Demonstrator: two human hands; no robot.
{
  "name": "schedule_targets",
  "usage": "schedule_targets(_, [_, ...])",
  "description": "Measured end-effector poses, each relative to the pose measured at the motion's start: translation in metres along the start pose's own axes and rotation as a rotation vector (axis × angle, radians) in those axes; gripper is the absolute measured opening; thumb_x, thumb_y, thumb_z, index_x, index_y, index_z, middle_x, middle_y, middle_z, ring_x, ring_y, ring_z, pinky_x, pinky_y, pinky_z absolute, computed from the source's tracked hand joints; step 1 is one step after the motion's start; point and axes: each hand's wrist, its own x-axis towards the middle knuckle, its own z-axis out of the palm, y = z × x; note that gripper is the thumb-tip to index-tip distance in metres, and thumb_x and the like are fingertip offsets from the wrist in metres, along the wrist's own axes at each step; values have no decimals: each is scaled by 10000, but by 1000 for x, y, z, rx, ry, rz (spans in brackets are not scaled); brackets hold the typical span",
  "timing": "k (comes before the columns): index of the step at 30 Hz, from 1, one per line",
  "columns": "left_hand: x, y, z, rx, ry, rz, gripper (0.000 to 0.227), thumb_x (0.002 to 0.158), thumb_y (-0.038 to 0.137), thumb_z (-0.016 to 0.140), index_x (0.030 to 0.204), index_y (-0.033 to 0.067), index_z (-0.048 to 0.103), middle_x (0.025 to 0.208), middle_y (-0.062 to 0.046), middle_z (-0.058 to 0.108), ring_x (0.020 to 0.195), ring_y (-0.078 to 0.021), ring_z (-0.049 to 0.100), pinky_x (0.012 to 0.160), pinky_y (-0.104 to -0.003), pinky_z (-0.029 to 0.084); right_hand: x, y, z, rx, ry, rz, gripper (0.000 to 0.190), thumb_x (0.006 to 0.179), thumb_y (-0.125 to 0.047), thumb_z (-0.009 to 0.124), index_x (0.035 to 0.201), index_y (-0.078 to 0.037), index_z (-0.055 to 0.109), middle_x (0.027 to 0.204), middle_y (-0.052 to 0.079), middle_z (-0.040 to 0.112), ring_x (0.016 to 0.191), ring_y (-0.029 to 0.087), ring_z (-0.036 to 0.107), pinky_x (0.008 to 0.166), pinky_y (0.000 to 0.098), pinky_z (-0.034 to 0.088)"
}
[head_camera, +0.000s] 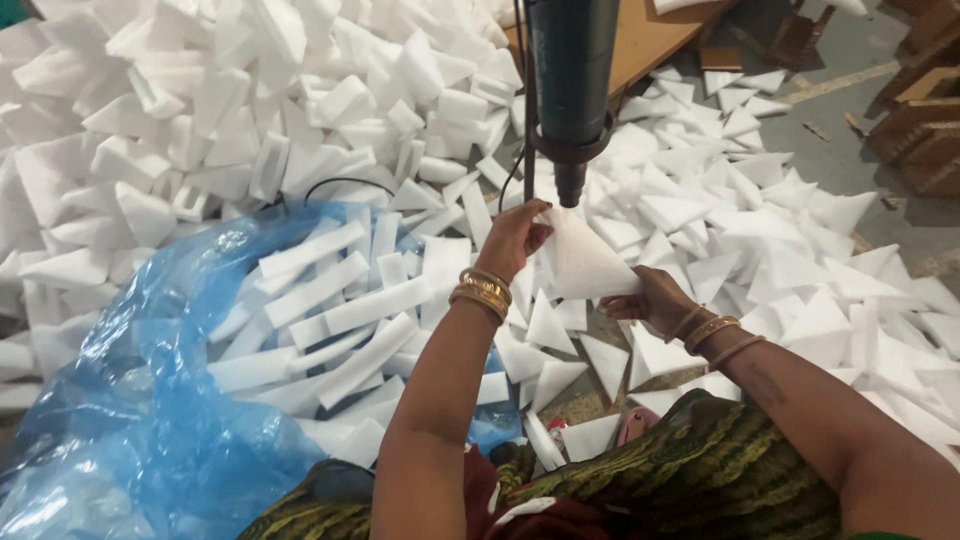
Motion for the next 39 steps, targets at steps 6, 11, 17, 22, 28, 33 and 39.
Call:
schedule_targets(6, [18, 1, 0, -44, -16, -22, 269, 863, 229, 811, 936, 7, 678, 697, -57, 628, 608, -166, 651, 580, -246, 529, 9, -7, -3, 8, 118, -24, 557, 1077, -336, 282, 1201, 143, 538, 906, 268, 694, 731, 353, 722, 680, 417, 606])
schedule_targets(11, [-51, -33, -23, -15, -10, 78, 372, 896, 387, 752, 982, 36, 664, 729, -32, 615, 621, -121, 603, 575, -240, 529, -14, -4, -1, -87, 150, -293, 493, 1043, -293, 401, 1393, 39, 501, 1012, 215, 695, 709, 289, 716, 634, 386, 627])
schedule_targets(17, [-142, -52, -37, 358, 124, 318, 533, 840, 270, 823, 1254, -30, 672, 793, -50, 636, 698, -114, 612, 621, -280, 553, -43, -14, 26, -296, 156, -333, 515, 1043, -248, 409, 1497, -8, 432, 1062, 238, 666, 665, 311, 702, 572, 397, 611])
schedule_targets(22, [-164, -56, -48, 255, 88, 309, 624, 845, 170, 786, 1416, 14, 591, 857, -47, 671, 775, -128, 661, 672, -280, 580, -53, -24, 40, -297, 112, -339, 560, 1060, -279, 401, 1558, -27, 361, 1071, 253, 654, 664, 313, 703, 592, 398, 615])
schedule_targets(28, [-165, -60, -61, 204, 66, 322, 670, 831, 89, 774, 1466, 76, 560, 916, -73, 649, 828, -147, 663, 710, -301, 610, -64, -33, 52, -409, 62, -394, 596, 1059, -303, 412, 1571, -17, 304, 1146, 239, 640, 733, 290, 715, 633, 388, 622])
schedule_targets(33, [-160, -69, -70, 215, 75, 324, 626, 844, 81, 770, 1442, 78, 586, 939, -81, 649, 840, -151, 678, 715, -308, 620, -73, -41, 60, -454, 23, -371, 625, 1043, -294, 451, 1583, -33, 274, 1212, 246, 624, 776, 270, 714, 659, 369, 619])
schedule_targets(39, [-155, -75, -74, 180, 86, 312, 509, 954, 189, 695, 1446, 85, 616, 979, -54, 608, 816, -124, 614, 729, -291, 591, -72, -44, 58, -473, -12, -258, 714, 973, -185, 576, 1595, -70, 244, 1316, 229, 582, 857, 258, 726, 746, 364, 640])
